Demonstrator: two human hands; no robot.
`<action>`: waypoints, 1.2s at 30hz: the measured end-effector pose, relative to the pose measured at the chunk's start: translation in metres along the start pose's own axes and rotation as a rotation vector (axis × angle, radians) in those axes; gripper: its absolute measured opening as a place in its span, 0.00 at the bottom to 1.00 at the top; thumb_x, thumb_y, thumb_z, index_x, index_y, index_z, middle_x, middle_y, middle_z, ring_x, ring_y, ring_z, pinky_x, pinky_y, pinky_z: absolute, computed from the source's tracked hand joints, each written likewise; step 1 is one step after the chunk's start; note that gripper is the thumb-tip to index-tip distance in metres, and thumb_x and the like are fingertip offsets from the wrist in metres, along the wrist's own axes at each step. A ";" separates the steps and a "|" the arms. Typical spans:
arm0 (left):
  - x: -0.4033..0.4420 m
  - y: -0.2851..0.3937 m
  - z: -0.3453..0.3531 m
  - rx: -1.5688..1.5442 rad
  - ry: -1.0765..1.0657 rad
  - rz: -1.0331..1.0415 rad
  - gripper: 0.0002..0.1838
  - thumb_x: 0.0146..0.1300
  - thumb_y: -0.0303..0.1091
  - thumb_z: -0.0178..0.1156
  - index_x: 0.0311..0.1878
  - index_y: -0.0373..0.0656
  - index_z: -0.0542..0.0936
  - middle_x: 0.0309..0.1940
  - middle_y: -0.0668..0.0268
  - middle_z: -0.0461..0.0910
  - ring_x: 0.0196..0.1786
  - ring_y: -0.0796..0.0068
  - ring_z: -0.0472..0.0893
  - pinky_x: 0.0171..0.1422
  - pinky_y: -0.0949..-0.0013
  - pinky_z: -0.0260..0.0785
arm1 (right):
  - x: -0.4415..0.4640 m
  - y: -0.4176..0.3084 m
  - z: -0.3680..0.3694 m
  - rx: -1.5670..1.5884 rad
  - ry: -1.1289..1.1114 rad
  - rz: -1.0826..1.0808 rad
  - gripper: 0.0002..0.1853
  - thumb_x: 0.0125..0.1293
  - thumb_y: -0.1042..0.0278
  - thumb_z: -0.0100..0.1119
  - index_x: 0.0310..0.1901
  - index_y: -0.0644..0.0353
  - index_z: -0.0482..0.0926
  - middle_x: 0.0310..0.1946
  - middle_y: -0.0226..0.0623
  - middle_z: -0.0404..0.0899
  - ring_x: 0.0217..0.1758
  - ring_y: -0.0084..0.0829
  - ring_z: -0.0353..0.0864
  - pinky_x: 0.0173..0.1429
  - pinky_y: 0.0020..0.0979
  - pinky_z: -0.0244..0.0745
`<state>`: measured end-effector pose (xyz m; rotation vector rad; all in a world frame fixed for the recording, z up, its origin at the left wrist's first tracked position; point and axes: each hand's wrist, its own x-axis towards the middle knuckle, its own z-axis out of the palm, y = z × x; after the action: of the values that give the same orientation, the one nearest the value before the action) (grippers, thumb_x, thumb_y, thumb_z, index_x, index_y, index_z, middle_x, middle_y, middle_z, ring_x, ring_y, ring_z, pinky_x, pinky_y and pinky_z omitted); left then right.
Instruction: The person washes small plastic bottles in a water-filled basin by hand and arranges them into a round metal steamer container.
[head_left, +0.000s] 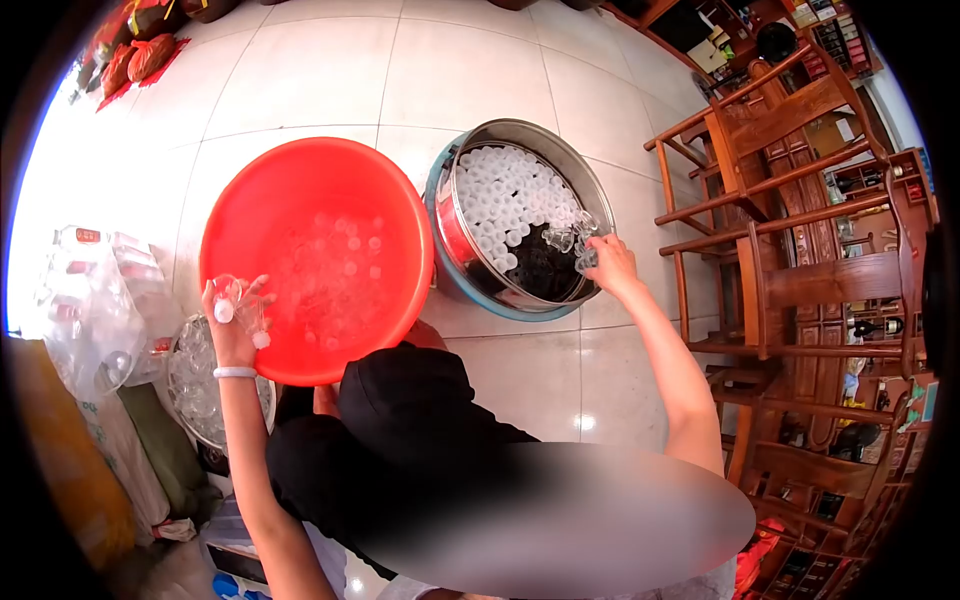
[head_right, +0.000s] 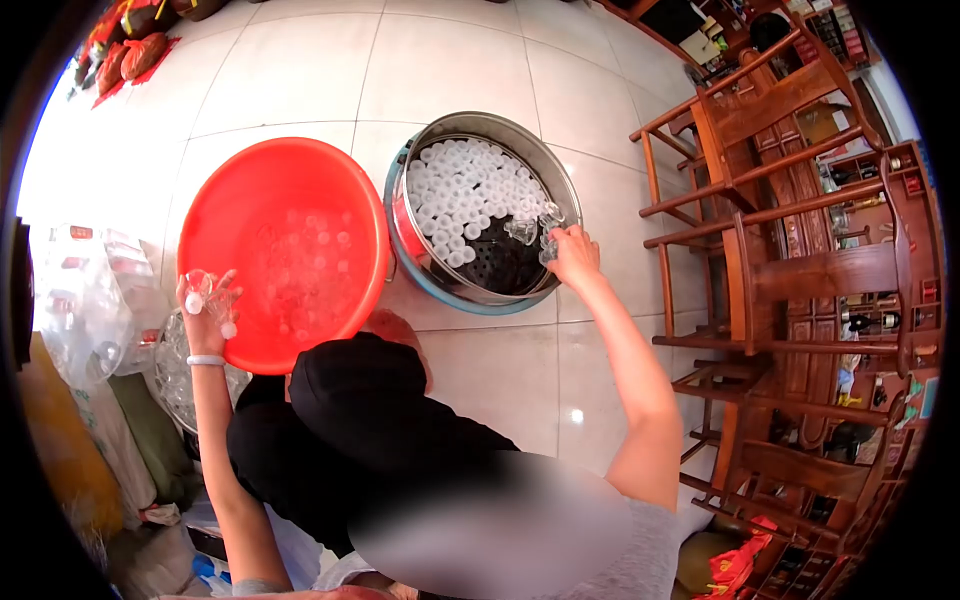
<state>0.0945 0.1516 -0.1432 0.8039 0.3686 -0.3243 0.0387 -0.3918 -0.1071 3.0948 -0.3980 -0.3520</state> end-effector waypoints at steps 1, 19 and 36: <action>0.000 0.000 0.000 0.012 0.017 0.006 0.26 0.56 0.62 0.45 0.34 0.46 0.74 0.43 0.57 0.75 0.36 0.63 0.78 0.20 0.73 0.68 | 0.001 -0.001 0.002 -0.049 -0.023 0.027 0.24 0.40 0.71 0.65 0.44 0.49 0.72 0.43 0.34 0.68 0.52 0.38 0.68 0.53 0.41 0.62; 0.001 0.002 -0.003 -0.025 -0.028 -0.033 0.26 0.57 0.62 0.45 0.34 0.45 0.74 0.44 0.57 0.75 0.36 0.64 0.78 0.20 0.75 0.66 | 0.010 -0.015 -0.011 -0.136 -0.128 0.097 0.31 0.40 0.60 0.70 0.49 0.53 0.69 0.47 0.35 0.70 0.55 0.36 0.68 0.54 0.42 0.59; 0.017 -0.004 -0.022 -0.209 -0.079 0.085 0.18 0.63 0.54 0.47 0.41 0.49 0.72 0.39 0.68 0.75 0.46 0.67 0.75 0.49 0.60 0.69 | -0.006 -0.425 0.045 0.824 -0.317 -0.775 0.39 0.42 0.56 0.70 0.54 0.62 0.63 0.48 0.54 0.68 0.51 0.48 0.71 0.52 0.38 0.69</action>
<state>0.1036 0.1626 -0.1673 0.5980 0.2882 -0.2330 0.1291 0.0218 -0.1627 3.8478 0.9563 -0.8670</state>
